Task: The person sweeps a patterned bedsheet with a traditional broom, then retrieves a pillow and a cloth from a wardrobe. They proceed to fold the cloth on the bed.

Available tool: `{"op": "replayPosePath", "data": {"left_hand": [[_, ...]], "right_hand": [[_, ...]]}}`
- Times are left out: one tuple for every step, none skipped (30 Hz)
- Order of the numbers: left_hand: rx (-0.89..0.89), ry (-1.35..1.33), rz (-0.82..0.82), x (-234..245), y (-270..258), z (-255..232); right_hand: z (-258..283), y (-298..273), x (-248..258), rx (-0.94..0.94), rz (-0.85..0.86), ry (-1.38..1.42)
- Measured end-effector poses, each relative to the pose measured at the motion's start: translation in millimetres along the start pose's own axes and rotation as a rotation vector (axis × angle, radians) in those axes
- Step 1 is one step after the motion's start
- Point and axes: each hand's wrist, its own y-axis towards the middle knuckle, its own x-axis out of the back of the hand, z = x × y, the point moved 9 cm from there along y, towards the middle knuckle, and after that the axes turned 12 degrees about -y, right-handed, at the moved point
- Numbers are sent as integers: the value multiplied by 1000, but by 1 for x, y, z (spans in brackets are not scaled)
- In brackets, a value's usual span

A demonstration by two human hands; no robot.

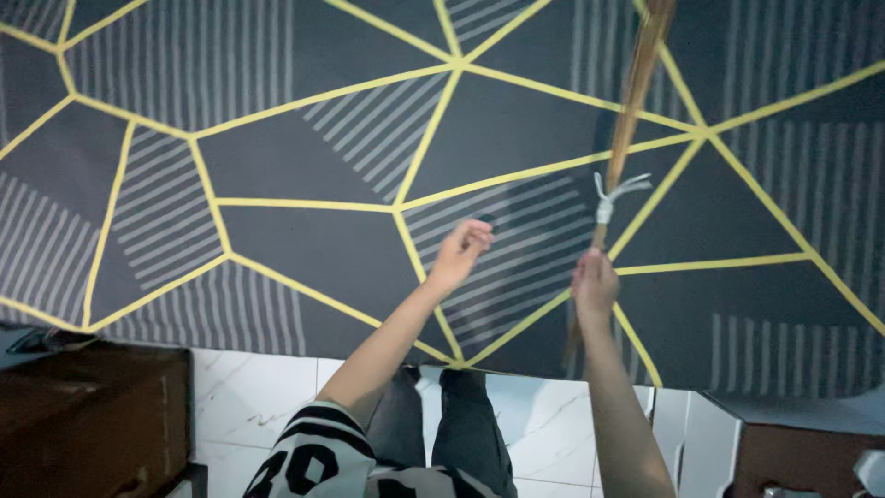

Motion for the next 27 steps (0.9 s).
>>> {"op": "replayPosePath", "data": {"left_hand": [[51,31,51,-24,7,11],[107,63,105,-47,9,23],[156,57,151,-68,10,33],[198,57,197,-87,17,41],[240,58,244,-105,22,48],[259,44,258,-117,28,49],[278,30,272,-130,34,49],[302,16,289,-138,37,47],[321,16,302,-144,44,43],[347,14,305,-150,50,42],[373,12,308,-155,54,42],[354,-2,324,-165,67,41],[334,-16,340,-177,78,44],[332,-42,345,-189,82,54],[293,-88,355,-198,96,62],[257,-141,360,-209,111,71],[221,-193,364,-218,126,80],[193,-126,311,-223,143,90],[165,-60,258,-226,161,98],[144,-8,192,-234,176,109],[53,1,153,-243,199,112],[-35,8,98,-248,225,114],[-53,-66,19,-250,257,122],[-85,-140,-52,-255,293,127],[-111,-35,-106,-261,321,131],[-112,80,-166,-262,337,136],[-176,58,-175,-273,360,134]], "right_hand": [[4,6,-1,-37,10,49],[5,5,-2,-80,17,99],[11,1,-2,-43,24,49],[19,1,-3,-1,29,5],[25,1,-2,40,35,-40],[33,4,3,110,-5,-104],[40,8,9,178,-45,-169],[45,10,14,241,-88,-237],[43,14,18,233,-86,-281],[38,17,21,222,-72,-327],[34,20,23,211,-58,-372],[34,27,23,223,-39,-359],[33,29,22,235,-21,-347],[28,28,24,236,14,-345],[26,37,27,254,8,-369],[23,46,31,271,8,-398],[20,55,36,288,9,-428],[24,69,42,358,-2,-405],[28,85,48,428,-13,-383],[30,100,61,496,-8,-373],[22,125,72,453,30,-356],[14,154,84,411,83,-344],[3,183,95,367,135,-333],[-3,216,113,401,115,-407],[-10,251,133,436,94,-479],[-20,274,151,455,88,-544],[-30,302,174,427,96,-548]]}}
